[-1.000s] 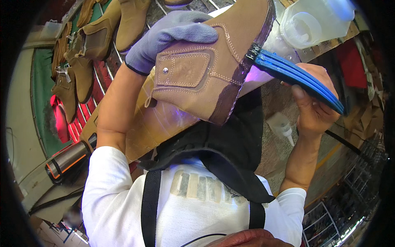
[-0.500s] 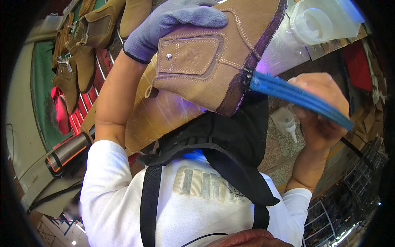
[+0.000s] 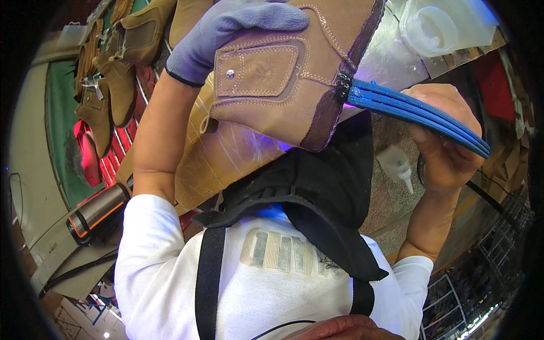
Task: The person applies adhesive to the lower perimeter of boot uppers and the corresponding rubber soles using a brush, handling several pairs of footwear one at a time.
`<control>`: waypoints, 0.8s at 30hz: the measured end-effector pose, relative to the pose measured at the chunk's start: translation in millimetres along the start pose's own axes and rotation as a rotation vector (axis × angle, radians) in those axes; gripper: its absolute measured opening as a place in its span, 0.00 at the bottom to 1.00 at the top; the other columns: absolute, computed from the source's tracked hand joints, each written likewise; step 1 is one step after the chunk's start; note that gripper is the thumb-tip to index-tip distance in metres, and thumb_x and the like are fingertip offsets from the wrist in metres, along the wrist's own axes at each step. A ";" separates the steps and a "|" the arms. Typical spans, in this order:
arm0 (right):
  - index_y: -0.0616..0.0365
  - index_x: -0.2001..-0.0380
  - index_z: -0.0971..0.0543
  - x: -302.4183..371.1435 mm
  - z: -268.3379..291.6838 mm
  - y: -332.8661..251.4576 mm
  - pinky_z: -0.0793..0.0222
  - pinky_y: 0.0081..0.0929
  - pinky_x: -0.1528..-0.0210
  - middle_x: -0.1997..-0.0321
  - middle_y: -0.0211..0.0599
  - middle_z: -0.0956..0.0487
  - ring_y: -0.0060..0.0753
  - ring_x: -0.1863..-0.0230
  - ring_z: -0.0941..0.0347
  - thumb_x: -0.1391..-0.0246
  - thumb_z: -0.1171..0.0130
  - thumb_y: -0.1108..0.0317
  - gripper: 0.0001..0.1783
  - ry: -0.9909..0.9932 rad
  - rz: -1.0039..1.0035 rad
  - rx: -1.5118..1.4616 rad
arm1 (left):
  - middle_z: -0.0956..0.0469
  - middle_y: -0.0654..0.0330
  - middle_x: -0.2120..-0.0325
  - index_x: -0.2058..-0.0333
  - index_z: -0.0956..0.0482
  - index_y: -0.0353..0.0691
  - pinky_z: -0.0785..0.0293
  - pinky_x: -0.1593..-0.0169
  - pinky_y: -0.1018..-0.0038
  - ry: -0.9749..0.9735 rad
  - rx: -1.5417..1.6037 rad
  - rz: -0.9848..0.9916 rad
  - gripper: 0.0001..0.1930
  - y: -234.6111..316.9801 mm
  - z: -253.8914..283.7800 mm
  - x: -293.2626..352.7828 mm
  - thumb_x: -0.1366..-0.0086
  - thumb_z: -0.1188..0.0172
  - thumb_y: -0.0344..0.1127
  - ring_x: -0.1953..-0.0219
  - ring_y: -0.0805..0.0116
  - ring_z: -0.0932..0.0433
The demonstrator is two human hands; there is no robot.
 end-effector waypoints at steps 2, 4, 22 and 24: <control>0.70 0.58 0.16 2.5 -2.4 -3.3 0.22 0.32 0.56 0.61 0.48 0.15 0.42 0.60 0.17 0.52 0.26 0.77 0.17 -0.008 -0.030 -0.020 | 0.18 0.59 0.55 0.48 0.20 0.27 0.27 0.47 0.74 -0.005 0.030 0.006 0.27 0.0 -0.4 2.3 0.40 0.31 0.42 0.54 0.72 0.21; 0.70 0.58 0.16 3.5 -3.8 -5.4 0.22 0.32 0.56 0.61 0.49 0.14 0.43 0.60 0.17 0.52 0.26 0.76 0.17 -0.018 -0.038 -0.021 | 0.18 0.58 0.55 0.48 0.20 0.26 0.26 0.47 0.74 0.047 0.038 0.087 0.27 2.7 -4.5 2.8 0.39 0.32 0.43 0.54 0.71 0.21; 0.72 0.57 0.18 -2.1 -18.4 -26.2 0.20 0.30 0.59 0.63 0.53 0.15 0.43 0.61 0.16 0.50 0.28 0.81 0.16 0.119 0.142 0.506 | 0.18 0.51 0.55 0.47 0.18 0.47 0.22 0.51 0.66 -0.077 -0.374 -0.396 0.24 -24.2 28.2 -4.7 0.44 0.30 0.33 0.56 0.49 0.17; 0.72 0.58 0.18 -1.0 -19.6 -30.0 0.20 0.30 0.59 0.63 0.53 0.15 0.43 0.62 0.16 0.50 0.28 0.80 0.16 0.119 0.139 0.542 | 0.17 0.50 0.57 0.47 0.17 0.49 0.21 0.54 0.65 -0.063 -0.361 -0.376 0.24 -22.8 25.7 -3.3 0.45 0.29 0.31 0.58 0.47 0.16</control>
Point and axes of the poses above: each hand's wrist, its own x-axis away from the middle knuckle, its own z-axis out of the back of the hand, y = z × x, the point moved 4 cm from there along -x, towards the middle knuckle
